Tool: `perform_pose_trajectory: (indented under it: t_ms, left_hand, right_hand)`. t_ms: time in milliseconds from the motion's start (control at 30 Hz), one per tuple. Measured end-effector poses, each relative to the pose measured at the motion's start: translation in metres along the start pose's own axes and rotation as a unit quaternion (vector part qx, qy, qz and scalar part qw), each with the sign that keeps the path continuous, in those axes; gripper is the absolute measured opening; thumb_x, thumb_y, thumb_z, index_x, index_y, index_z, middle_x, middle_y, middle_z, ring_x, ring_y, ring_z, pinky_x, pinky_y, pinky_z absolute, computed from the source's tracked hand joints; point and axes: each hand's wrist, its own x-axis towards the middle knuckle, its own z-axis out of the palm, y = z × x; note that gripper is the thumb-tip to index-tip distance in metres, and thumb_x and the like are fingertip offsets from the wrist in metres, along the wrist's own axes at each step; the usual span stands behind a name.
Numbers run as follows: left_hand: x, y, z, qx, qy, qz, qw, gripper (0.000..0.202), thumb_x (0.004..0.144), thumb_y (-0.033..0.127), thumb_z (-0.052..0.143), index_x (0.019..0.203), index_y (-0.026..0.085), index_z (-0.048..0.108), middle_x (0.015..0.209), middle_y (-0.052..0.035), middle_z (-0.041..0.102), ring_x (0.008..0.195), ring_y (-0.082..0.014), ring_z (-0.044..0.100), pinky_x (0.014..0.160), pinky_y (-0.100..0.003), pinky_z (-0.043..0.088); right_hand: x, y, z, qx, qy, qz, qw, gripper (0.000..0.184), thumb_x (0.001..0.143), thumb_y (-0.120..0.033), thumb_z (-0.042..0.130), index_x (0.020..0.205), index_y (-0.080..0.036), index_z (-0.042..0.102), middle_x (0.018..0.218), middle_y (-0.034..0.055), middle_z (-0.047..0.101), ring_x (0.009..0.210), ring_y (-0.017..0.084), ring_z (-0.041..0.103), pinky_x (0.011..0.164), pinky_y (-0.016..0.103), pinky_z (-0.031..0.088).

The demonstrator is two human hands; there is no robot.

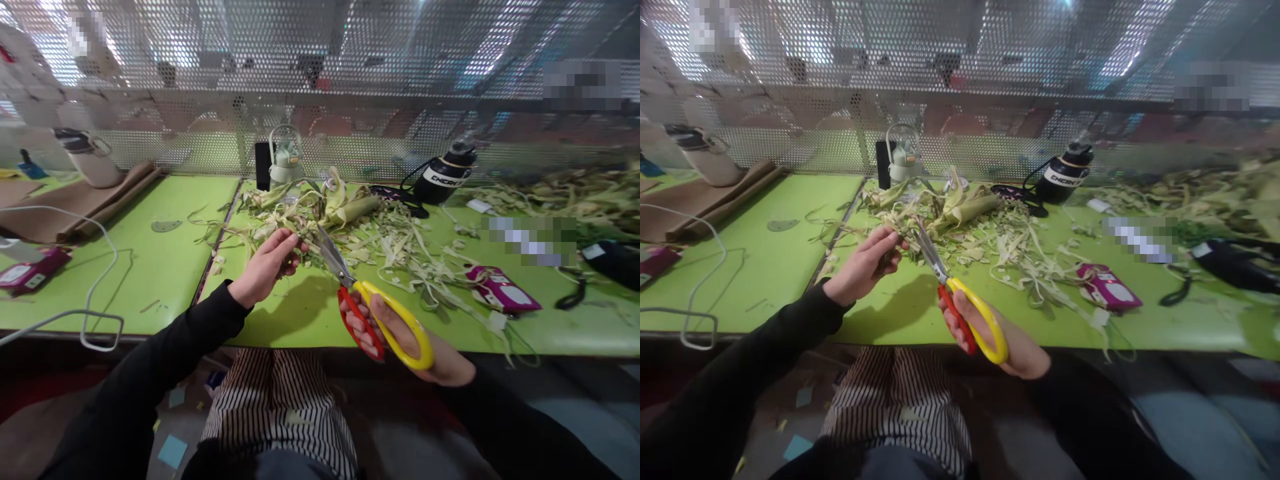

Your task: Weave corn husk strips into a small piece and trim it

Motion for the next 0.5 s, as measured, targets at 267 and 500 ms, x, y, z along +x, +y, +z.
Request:
perform_pose_trajectory:
  t_ms: [267, 500]
  left_hand:
    - [0.003, -0.012, -0.005, 0.033, -0.039, 0.025, 0.998, 0.025, 0.092, 0.038, 0.065, 0.088, 0.019, 0.05, 0.087, 0.0016, 0.064, 0.06, -0.0032, 0.052, 0.052, -0.015, 0.038]
    - [0.002, -0.012, -0.006, 0.034, -0.038, 0.019, 0.998, 0.03, 0.087, 0.041, 0.071, 0.086, 0.019, 0.051, 0.085, 0.0018, 0.064, 0.059, -0.0041, 0.052, 0.05, -0.016, 0.036]
  right_hand:
    - [0.005, 0.001, 0.0, -0.005, -0.004, -0.007, 1.0, 0.057, 0.079, -0.078, 0.061, 0.083, -0.022, 0.054, 0.062, -0.006, 0.045, 0.047, 0.006, 0.033, 0.04, 0.02, 0.032]
    - [0.002, 0.002, -0.006, -0.067, 0.029, -0.009, 0.997, 0.06, 0.078, -0.082, 0.057, 0.09, -0.024, 0.054, 0.059, -0.0083, 0.039, 0.043, 0.007, 0.026, 0.038, 0.022, 0.024]
